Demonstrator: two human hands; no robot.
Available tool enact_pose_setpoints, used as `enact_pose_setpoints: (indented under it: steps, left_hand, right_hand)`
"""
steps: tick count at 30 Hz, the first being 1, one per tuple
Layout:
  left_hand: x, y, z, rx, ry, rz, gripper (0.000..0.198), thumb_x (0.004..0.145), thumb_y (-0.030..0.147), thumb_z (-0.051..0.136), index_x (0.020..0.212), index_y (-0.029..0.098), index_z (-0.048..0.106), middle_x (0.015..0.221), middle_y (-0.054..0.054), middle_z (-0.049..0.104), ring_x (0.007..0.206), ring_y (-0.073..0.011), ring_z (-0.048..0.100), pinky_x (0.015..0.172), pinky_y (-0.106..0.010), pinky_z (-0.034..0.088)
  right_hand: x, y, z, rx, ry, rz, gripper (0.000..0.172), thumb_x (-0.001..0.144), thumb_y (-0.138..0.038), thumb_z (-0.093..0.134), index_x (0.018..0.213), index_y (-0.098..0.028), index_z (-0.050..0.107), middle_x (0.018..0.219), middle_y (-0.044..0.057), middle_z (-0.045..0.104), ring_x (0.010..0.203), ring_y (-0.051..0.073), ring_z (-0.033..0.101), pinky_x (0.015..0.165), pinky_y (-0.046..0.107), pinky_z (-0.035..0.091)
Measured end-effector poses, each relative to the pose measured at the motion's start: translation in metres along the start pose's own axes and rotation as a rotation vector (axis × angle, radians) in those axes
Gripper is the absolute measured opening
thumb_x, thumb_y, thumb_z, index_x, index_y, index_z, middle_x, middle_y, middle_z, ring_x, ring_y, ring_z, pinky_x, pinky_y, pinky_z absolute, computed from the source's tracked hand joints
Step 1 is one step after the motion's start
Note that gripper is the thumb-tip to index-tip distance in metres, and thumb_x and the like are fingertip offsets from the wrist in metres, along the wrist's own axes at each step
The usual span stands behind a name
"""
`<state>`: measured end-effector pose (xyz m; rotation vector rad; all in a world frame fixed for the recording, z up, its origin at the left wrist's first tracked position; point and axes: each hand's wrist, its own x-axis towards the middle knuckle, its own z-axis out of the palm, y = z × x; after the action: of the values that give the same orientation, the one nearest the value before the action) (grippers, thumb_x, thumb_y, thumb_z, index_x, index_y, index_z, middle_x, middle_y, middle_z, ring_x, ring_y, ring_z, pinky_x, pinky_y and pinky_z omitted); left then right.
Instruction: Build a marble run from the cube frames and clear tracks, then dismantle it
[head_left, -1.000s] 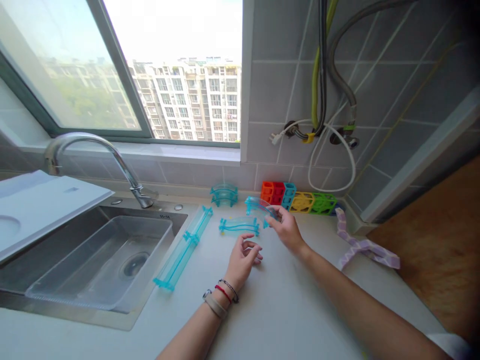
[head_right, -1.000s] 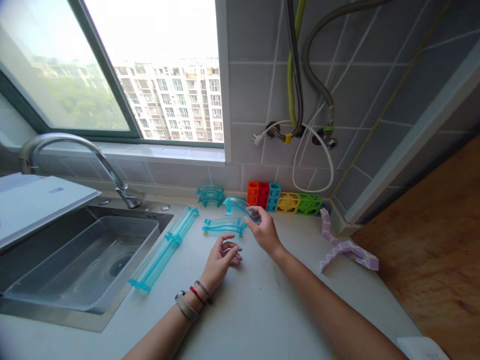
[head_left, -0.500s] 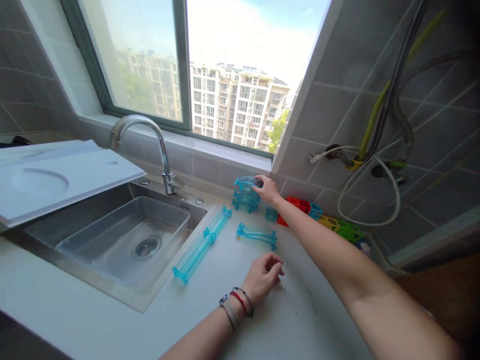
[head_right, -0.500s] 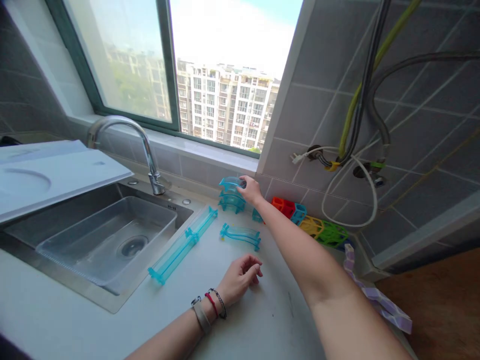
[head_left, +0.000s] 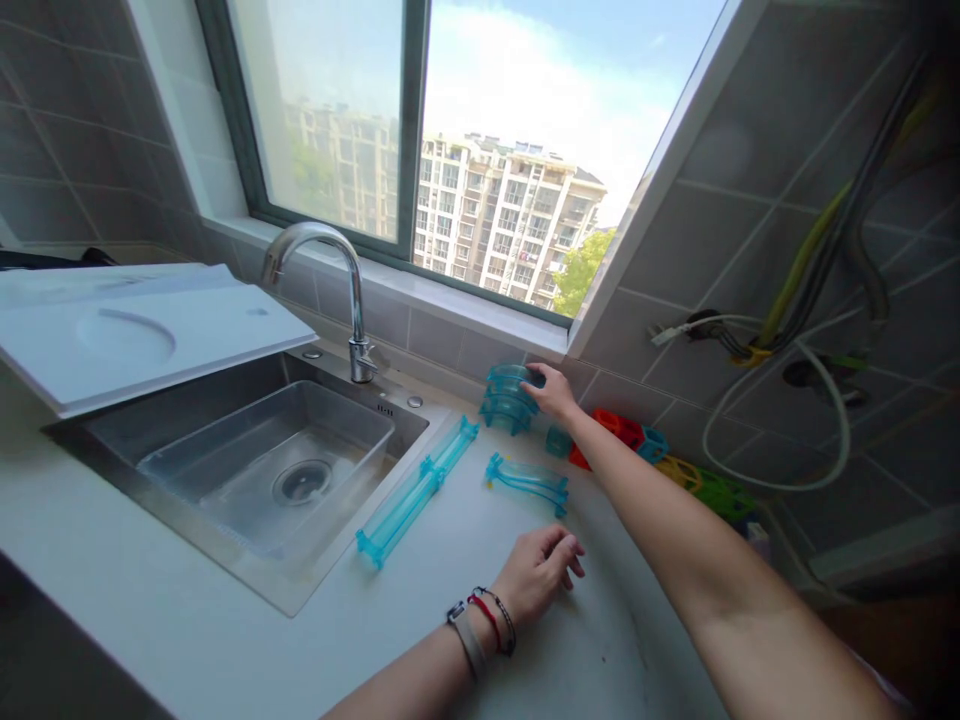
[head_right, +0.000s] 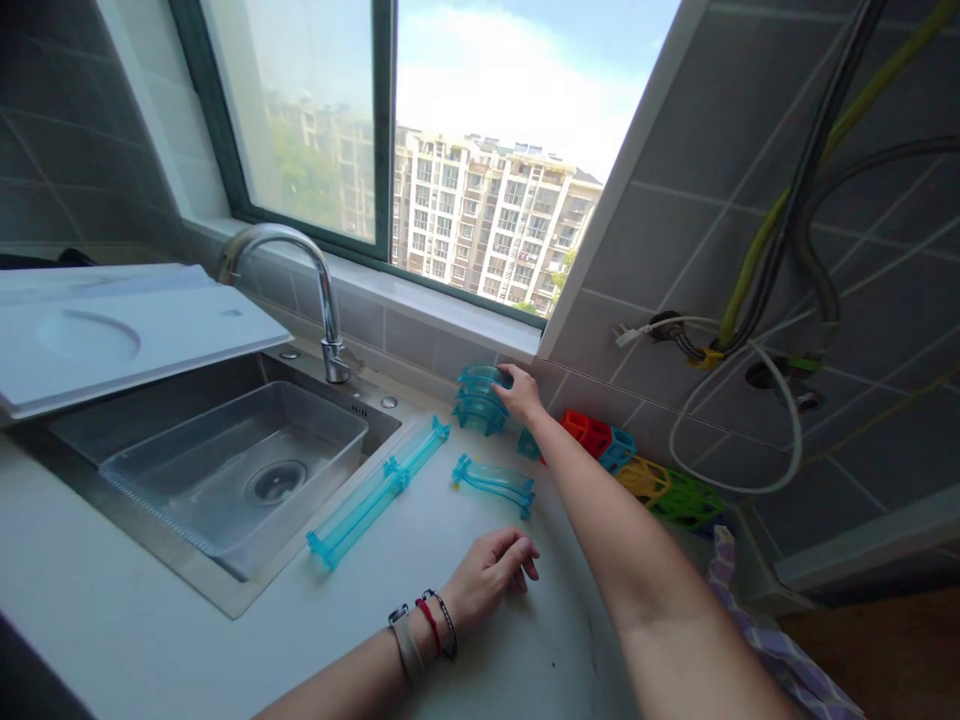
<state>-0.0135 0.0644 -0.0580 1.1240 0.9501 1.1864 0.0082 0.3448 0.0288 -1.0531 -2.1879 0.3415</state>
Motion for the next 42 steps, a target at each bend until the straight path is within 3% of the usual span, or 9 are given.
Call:
enact_pose_setpoints:
  steps: [6, 11, 29, 42]
  left_hand:
    - [0.001, -0.004, 0.000, -0.017, -0.019, 0.010, 0.057, 0.092, 0.066, 0.041, 0.089, 0.015, 0.066, 0.074, -0.006, 0.068, 0.055, -0.0123, 0.056, 0.054, -0.023, 0.042]
    - [0.003, -0.010, 0.000, -0.009, -0.044, 0.015, 0.067, 0.094, 0.070, 0.032, 0.091, 0.013, 0.066, 0.075, -0.007, 0.068, 0.057, -0.0126, 0.057, 0.054, -0.023, 0.042]
    - [0.004, -0.010, -0.001, 0.001, -0.043, 0.025, 0.063, 0.096, 0.066, 0.032, 0.091, 0.013, 0.066, 0.075, -0.006, 0.068, 0.057, -0.0119, 0.056, 0.055, -0.024, 0.041]
    - [0.004, -0.009, -0.001, 0.012, -0.048, 0.017, 0.064, 0.095, 0.067, 0.032, 0.091, 0.013, 0.066, 0.075, -0.007, 0.068, 0.057, -0.0126, 0.056, 0.056, -0.024, 0.042]
  right_hand:
    - [-0.008, -0.003, 0.005, -0.114, 0.041, -0.033, 0.043, 0.084, -0.029, 0.069, 0.125, -0.014, 0.066, 0.120, 0.014, 0.069, 0.107, 0.027, 0.064, 0.098, 0.040, 0.049]
    - [-0.013, -0.007, 0.004, -0.228, 0.064, -0.040, 0.042, 0.087, -0.030, 0.068, 0.126, -0.015, 0.066, 0.117, 0.015, 0.068, 0.111, 0.033, 0.058, 0.100, 0.047, 0.045]
    - [-0.007, 0.006, 0.005, -0.167, 0.097, -0.099, 0.035, 0.089, -0.033, 0.066, 0.119, -0.017, 0.069, 0.115, 0.012, 0.071, 0.104, 0.027, 0.065, 0.097, 0.041, 0.050]
    - [-0.011, 0.007, 0.008, -0.166, 0.136, -0.103, 0.034, 0.090, -0.034, 0.063, 0.120, -0.017, 0.069, 0.112, 0.014, 0.067, 0.106, 0.030, 0.061, 0.096, 0.044, 0.049]
